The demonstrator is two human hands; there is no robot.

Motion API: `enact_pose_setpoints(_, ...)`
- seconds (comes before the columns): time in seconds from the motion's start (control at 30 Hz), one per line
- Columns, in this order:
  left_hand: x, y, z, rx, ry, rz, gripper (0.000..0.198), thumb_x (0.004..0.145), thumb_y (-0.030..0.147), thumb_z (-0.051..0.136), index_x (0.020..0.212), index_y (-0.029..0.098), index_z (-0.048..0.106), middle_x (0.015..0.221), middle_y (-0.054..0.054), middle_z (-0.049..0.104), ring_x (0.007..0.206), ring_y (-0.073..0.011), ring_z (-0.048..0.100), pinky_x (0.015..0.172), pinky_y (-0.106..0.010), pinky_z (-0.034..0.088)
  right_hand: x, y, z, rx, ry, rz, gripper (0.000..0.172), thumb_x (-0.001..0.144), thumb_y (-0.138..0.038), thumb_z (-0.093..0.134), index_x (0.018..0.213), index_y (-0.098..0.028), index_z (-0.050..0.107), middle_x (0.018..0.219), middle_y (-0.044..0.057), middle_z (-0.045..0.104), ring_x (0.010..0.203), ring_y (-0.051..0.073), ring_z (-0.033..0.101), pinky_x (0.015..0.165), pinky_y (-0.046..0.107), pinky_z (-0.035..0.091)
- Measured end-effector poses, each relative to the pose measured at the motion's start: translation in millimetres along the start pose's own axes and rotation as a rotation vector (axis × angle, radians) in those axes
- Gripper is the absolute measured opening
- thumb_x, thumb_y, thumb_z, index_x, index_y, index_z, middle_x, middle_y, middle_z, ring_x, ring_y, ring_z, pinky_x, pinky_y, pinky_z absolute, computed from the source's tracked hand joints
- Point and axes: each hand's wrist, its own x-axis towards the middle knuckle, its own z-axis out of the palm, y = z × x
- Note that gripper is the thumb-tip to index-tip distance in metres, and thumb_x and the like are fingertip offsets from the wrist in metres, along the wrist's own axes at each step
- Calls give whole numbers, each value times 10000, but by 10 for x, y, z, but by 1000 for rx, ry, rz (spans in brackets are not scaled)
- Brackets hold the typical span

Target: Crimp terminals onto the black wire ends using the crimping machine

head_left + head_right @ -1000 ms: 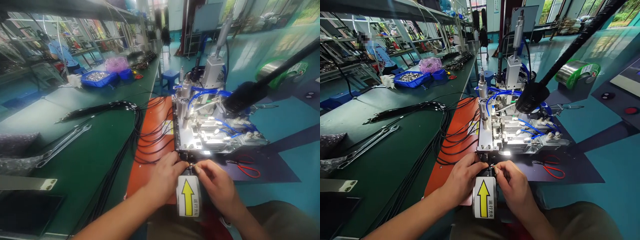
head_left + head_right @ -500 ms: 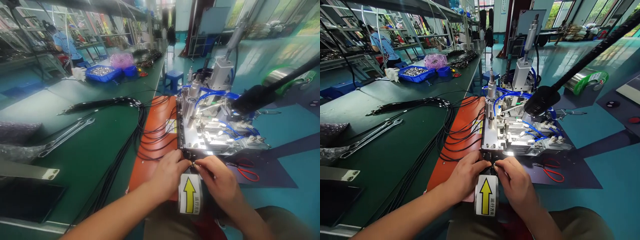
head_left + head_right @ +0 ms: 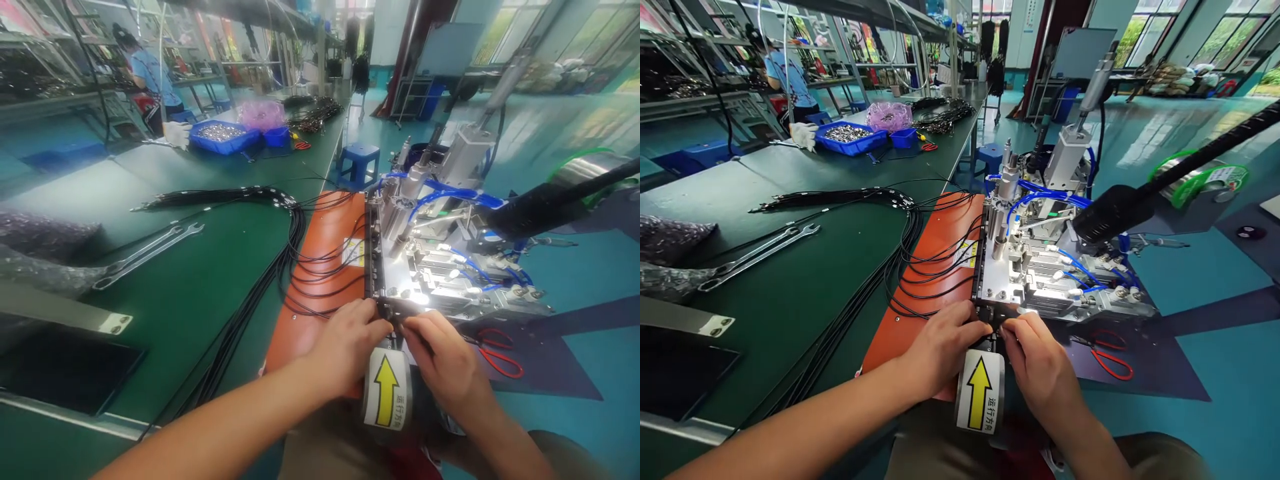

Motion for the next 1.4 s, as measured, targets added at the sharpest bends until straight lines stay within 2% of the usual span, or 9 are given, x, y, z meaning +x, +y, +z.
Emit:
enact_pose_setpoints(0.27,3,2,-17,-16,7,5,134,914,154,583,954,219,694,878,-28,560,815,-188,525,697,-298,413,-25,5,48,27,64,65,170,978,-316,496,901,-222,616,839,36,603,773,203,594,701,335,467)
enact_pose_setpoints(0.47,5,9,-32,-29,-12,-4,166,949,173,536,938,213,696,864,-27,554,817,-182,524,695,-296,405,-21,-81,54,85,82,260,208,942,-373,541,853,-227,658,803,26,660,706,199,616,634,311,464)
enact_pose_setpoints(0.6,1,7,-31,-46,-7,1,187,960,166,509,968,211,690,872,-29,550,826,-180,525,701,-292,406,-4,-90,61,193,43,398,276,926,-433,537,826,-215,675,780,33,698,693,210,635,620,308,470)
enact_pose_setpoints(0.77,22,15,-91,-30,-68,4,167,966,204,520,974,209,687,875,-31,556,832,-185,532,693,-287,410,8,-67,68,323,-23,514,325,900,-481,546,782,-204,668,575,-16,598,502,157,525,463,250,369)
enact_pose_setpoints(0.87,46,55,-181,11,-151,-12,145,957,205,542,947,211,686,895,-30,559,854,-189,537,728,-292,426,-18,-52,76,412,-32,567,330,901,-488,541,763,-208,649,510,-41,538,454,139,497,440,232,358)
enact_pose_setpoints(0.97,64,117,-285,48,-233,-7,127,942,206,558,949,200,684,932,-40,568,885,-202,543,783,-315,449,-62,-28,90,507,-28,572,349,921,-517,494,800,-217,624,507,-41,548,444,146,522,451,237,404)
enact_pose_setpoints(1.1,75,187,-387,112,-309,-3,196,923,220,576,1091,198,673,991,-67,587,940,-242,552,838,-377,476,-82,-19,108,446,-5,495,340,928,-531,468,871,-233,623,561,-31,578,472,163,557,454,247,415)
enact_pose_setpoints(1.23,96,211,-434,138,-349,-32,245,939,184,545,1147,198,672,1007,-73,622,987,-251,573,907,-401,481,-57,-56,119,408,1,438,316,938,-501,466,811,-241,594,557,-43,545,494,161,555,478,250,399)
enact_pose_setpoints(1.4,136,212,-460,132,-356,-77,244,947,107,494,1094,151,683,1014,-86,661,1001,-240,604,945,-382,484,-44,-70,157,375,2,417,301,954,-457,439,764,-245,536,516,-64,493,475,155,528,485,252,378)
